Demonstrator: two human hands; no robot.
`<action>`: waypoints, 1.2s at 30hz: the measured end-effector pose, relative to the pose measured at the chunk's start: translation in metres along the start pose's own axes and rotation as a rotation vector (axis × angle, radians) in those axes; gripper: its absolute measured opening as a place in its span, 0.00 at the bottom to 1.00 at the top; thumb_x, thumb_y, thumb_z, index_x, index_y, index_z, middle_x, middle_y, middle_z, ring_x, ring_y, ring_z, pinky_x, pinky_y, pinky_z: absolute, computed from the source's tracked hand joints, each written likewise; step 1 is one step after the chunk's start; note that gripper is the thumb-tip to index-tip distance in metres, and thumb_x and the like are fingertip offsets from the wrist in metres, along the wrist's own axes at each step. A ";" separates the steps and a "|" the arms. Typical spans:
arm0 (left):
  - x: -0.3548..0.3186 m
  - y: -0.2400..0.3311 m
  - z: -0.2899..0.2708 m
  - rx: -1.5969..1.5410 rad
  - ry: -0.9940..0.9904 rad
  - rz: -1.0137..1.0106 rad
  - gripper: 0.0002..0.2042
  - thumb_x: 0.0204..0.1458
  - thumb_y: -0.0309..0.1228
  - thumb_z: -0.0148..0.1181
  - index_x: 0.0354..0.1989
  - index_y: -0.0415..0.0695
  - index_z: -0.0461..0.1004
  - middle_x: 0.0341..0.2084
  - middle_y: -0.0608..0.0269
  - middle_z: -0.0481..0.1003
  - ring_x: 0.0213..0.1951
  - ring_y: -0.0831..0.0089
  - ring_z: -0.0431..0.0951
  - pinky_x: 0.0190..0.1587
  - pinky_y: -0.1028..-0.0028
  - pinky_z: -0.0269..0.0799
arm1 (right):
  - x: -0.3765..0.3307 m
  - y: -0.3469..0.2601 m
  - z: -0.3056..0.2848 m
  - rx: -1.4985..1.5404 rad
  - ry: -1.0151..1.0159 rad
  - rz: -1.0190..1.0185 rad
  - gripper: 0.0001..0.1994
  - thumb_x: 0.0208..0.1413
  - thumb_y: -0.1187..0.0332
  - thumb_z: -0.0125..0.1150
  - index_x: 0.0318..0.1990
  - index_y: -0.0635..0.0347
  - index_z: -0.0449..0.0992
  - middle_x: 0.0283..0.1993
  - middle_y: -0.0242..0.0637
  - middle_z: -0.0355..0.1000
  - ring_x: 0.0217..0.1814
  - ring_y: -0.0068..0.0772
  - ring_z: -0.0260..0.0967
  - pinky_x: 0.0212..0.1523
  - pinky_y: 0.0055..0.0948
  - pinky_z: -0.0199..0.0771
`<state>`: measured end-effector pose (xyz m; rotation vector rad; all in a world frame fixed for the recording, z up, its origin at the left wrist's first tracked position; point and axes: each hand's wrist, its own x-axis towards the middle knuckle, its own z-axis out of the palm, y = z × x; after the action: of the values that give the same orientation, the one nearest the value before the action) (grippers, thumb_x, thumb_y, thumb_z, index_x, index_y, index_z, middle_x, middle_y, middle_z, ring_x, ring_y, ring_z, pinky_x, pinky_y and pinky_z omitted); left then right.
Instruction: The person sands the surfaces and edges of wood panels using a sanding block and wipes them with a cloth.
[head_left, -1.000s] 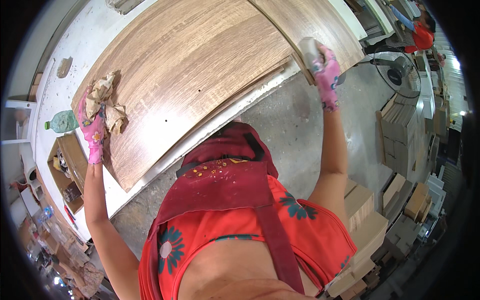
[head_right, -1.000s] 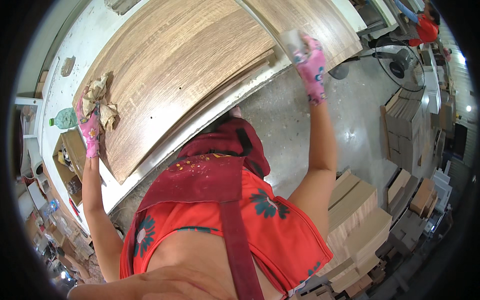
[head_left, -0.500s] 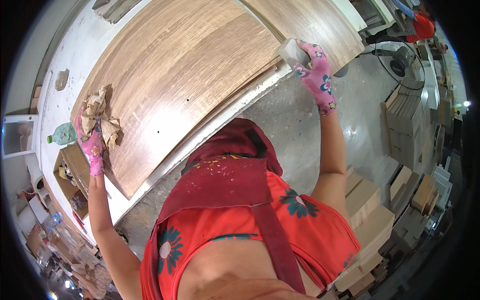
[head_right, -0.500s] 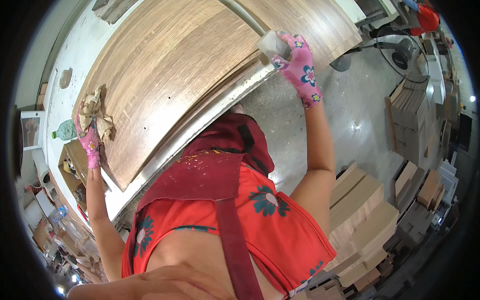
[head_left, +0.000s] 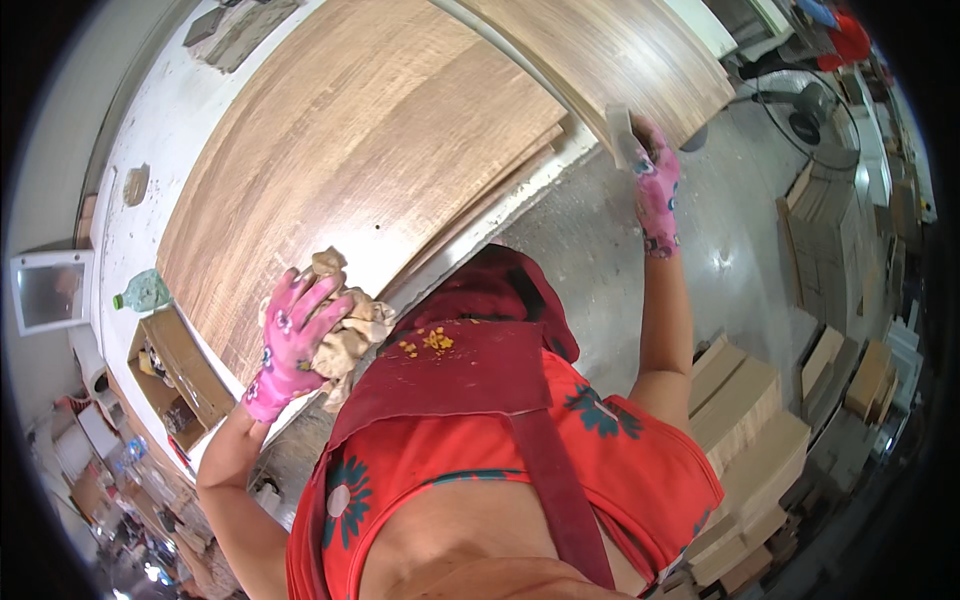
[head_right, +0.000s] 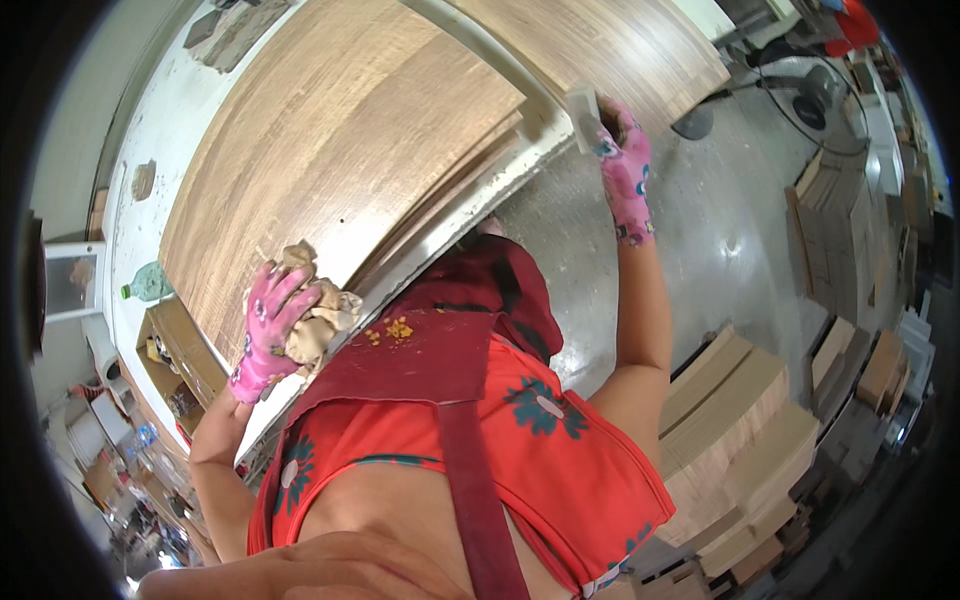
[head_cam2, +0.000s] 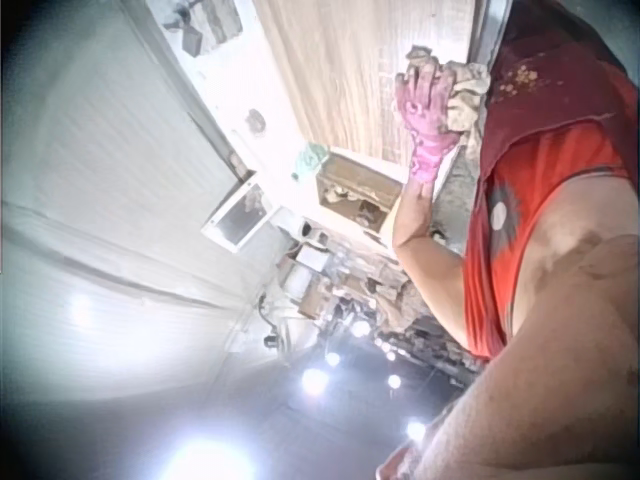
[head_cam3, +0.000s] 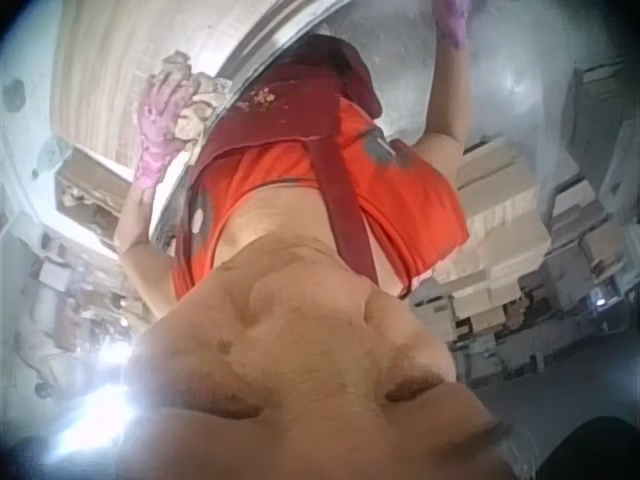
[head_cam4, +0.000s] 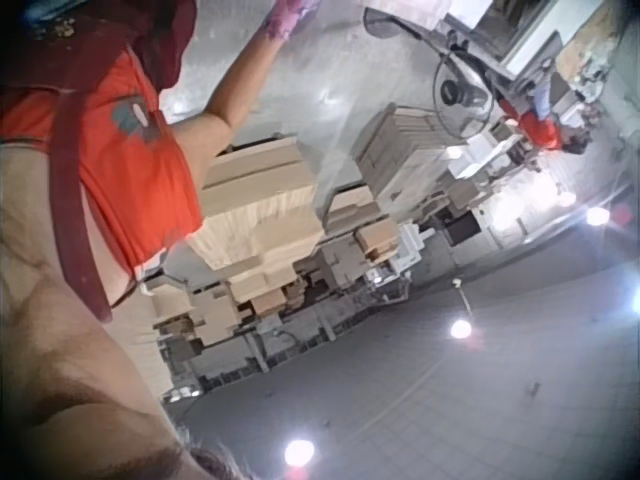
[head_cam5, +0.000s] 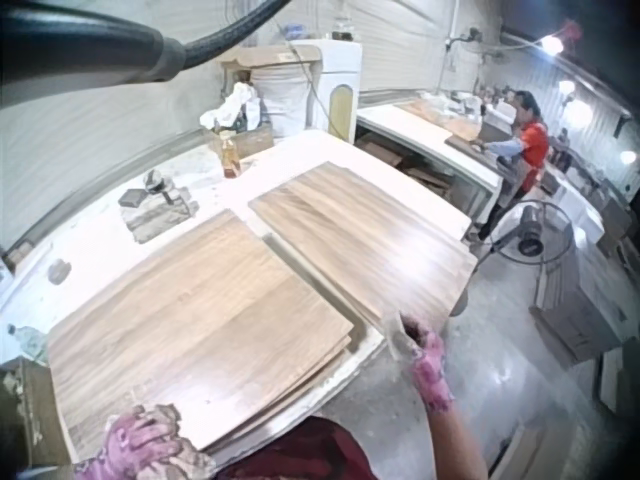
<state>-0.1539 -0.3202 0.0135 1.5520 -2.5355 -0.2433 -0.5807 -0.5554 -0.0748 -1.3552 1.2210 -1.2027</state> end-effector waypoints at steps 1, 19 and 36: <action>0.007 0.001 0.008 -0.030 0.077 0.025 0.35 0.30 0.48 0.68 0.53 0.54 0.71 0.58 0.62 0.65 0.60 0.62 0.64 0.65 0.53 0.51 | -0.001 0.001 0.001 0.024 0.016 -0.008 0.20 0.54 0.74 0.53 0.56 0.65 0.68 0.53 0.38 0.68 0.54 0.31 0.66 0.57 0.28 0.62; 0.149 -0.007 0.023 -0.330 0.171 0.182 0.44 0.20 0.36 0.66 0.59 0.50 0.65 0.60 0.54 0.62 0.57 0.53 0.68 0.60 0.55 0.60 | 0.109 -0.076 0.105 0.055 -0.134 -0.183 0.20 0.57 0.71 0.45 0.58 0.65 0.66 0.52 0.43 0.69 0.53 0.34 0.66 0.55 0.28 0.66; 0.249 -0.003 0.059 -0.477 0.280 0.281 0.40 0.22 0.29 0.70 0.55 0.45 0.67 0.54 0.52 0.68 0.53 0.57 0.70 0.54 0.61 0.68 | 0.140 -0.043 0.192 0.355 -0.351 0.368 0.15 0.59 0.60 0.52 0.47 0.60 0.69 0.41 0.35 0.70 0.39 0.27 0.67 0.40 0.21 0.69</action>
<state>-0.2760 -0.5407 -0.0320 0.9682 -2.2247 -0.5075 -0.3811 -0.6873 -0.0395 -0.9734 0.9041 -0.8287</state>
